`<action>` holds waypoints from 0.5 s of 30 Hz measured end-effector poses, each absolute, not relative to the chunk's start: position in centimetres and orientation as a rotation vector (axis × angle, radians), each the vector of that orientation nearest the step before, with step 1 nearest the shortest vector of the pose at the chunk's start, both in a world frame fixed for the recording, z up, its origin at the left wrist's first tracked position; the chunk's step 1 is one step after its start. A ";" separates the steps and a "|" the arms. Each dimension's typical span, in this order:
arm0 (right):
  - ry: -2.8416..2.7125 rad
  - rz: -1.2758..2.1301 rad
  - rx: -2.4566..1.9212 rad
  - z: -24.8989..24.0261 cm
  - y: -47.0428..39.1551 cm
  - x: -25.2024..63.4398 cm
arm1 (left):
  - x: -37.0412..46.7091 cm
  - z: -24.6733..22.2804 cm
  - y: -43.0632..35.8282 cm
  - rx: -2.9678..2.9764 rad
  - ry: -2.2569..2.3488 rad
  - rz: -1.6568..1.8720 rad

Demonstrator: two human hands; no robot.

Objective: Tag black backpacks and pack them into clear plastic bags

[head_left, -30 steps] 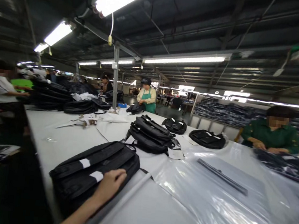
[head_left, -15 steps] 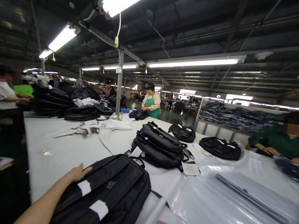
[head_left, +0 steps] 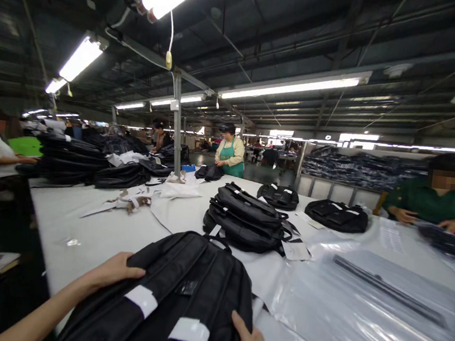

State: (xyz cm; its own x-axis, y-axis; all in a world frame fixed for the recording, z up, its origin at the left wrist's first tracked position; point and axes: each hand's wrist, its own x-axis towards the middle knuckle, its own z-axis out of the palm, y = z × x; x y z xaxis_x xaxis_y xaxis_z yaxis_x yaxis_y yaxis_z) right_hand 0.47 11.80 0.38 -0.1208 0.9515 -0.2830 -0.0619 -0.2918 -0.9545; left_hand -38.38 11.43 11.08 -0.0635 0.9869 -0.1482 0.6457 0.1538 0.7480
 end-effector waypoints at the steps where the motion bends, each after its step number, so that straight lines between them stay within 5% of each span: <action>1: -1.064 1.536 -1.298 1.8 10.6 1.7 | -37.3 12.1 10.3 1.577 1.764 0.699; 8: -1.095 1.212 -1.468 9.8 0.5 12.9 | -25.9 14.4 4.4 1.674 1.613 0.947; 15: -1.120 0.576 -1.862 5.8 -9.3 25.6 | -12.1 5.2 0.6 1.783 1.375 0.851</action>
State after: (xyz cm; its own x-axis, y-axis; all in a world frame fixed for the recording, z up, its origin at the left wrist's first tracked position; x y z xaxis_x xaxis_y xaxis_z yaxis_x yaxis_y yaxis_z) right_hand 25.57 -9.32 5.85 0.4894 0.8710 0.0428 0.4716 -0.2230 -0.8531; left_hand -12.08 0.57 5.17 0.2137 0.9742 0.0728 0.5003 -0.1732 0.8484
